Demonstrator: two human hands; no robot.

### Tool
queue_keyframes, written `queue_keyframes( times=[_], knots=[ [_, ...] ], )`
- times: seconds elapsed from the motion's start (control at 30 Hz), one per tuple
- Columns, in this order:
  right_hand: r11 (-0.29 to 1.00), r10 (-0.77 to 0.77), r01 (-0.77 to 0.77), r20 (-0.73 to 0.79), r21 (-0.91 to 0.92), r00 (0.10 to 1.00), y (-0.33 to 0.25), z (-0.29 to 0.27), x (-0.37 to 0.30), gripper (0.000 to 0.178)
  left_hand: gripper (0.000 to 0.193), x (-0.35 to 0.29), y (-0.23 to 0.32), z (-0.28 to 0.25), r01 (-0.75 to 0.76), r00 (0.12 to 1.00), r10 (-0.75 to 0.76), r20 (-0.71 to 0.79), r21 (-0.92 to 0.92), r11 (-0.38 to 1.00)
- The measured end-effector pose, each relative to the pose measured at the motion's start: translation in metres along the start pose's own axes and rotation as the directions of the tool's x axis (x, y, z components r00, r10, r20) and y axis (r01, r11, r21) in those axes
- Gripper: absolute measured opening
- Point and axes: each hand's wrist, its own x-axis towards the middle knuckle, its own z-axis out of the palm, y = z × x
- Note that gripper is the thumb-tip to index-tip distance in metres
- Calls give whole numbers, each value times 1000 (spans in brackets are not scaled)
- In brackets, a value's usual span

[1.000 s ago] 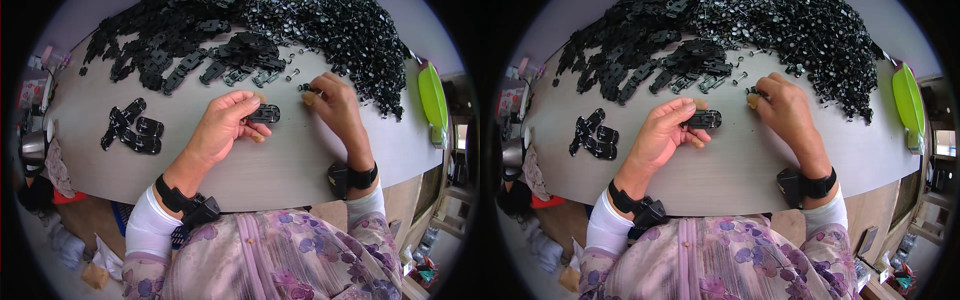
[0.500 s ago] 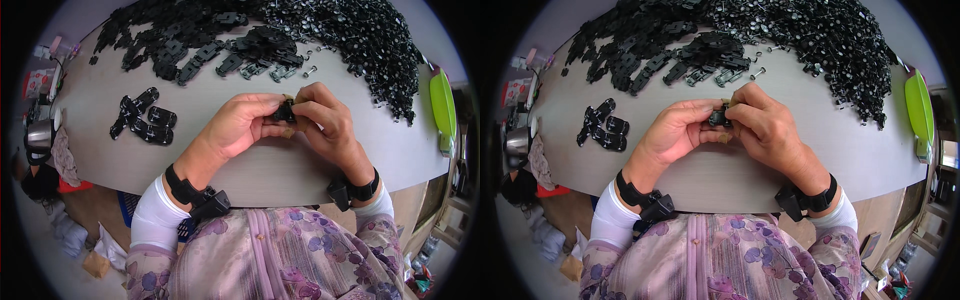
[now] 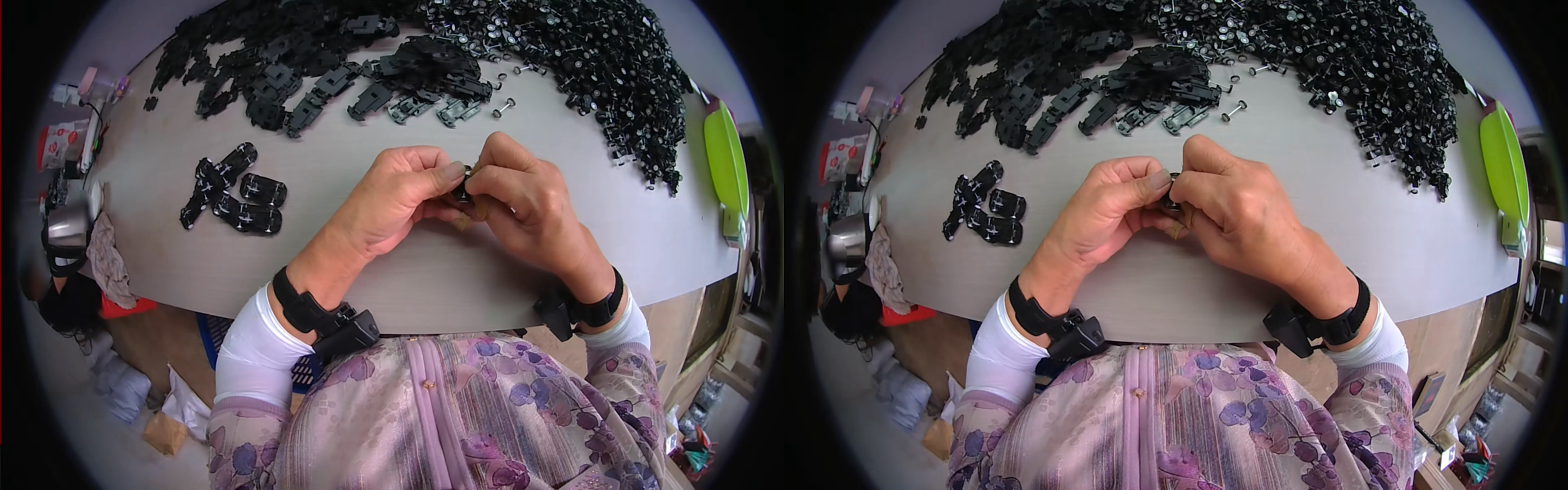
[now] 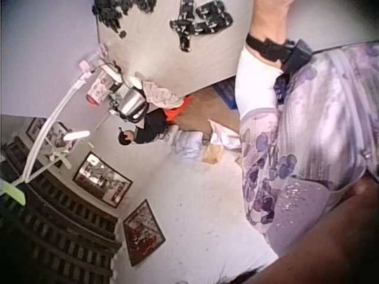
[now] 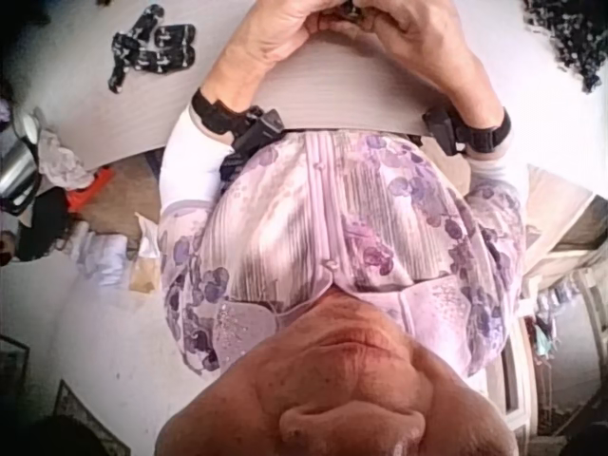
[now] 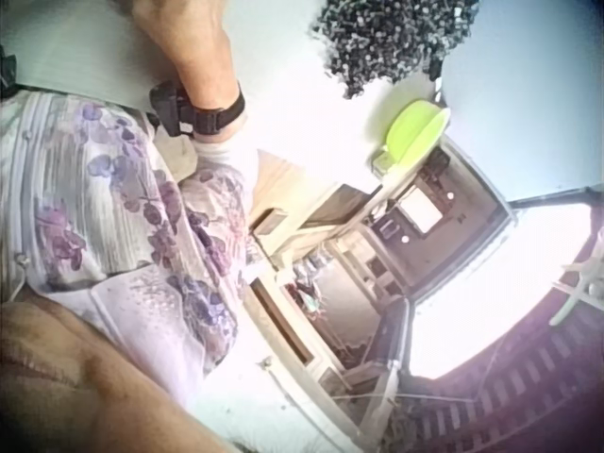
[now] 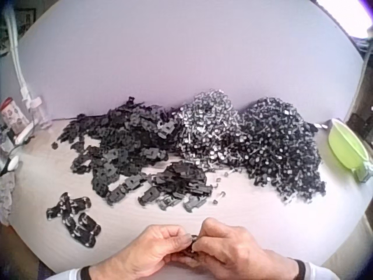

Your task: Assembling small black plastic components by hand at a workstation.

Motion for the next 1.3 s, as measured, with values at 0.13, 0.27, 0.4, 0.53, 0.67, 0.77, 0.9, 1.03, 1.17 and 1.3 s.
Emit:
queue_keyframes(
  times=[0.13,0.27,0.4,0.53,0.67,0.77,0.9,1.03,1.17,1.3],
  knots=[
    [997,-67,68,-35,36,997,0,3,1,23,21,-2,2,3,-25,1000,25,-17,-19,1000],
    [997,-39,42,-57,67,998,4,11,-6,36,16,-3,-5,6,-36,995,45,-89,94,995],
    [950,39,-26,-37,311,999,4,22,-11,41,20,-14,-3,5,-104,968,145,-203,201,974],
    [947,145,-122,-59,297,988,10,9,-12,39,20,-43,6,-9,-144,901,290,-324,408,902],
    [928,249,-221,-58,298,967,28,4,-13,27,15,-98,25,-53,46,744,517,-423,804,592],
    [941,248,-229,-48,247,968,33,10,-13,24,22,-125,47,-64,355,517,818,-252,933,63],
    [925,276,-267,3,272,961,30,12,-14,23,62,-129,61,-65,507,513,858,-31,817,-274],
    [923,279,-271,10,272,960,31,11,-14,22,61,-117,57,-76,615,713,624,-321,713,-336],
    [934,276,-269,5,235,961,26,8,-14,20,44,-158,71,-118,557,693,673,-258,785,-272],
    [966,244,-238,-50,96,969,35,-3,-9,17,43,-197,60,-133,601,664,701,-260,744,-293]
  ],
)
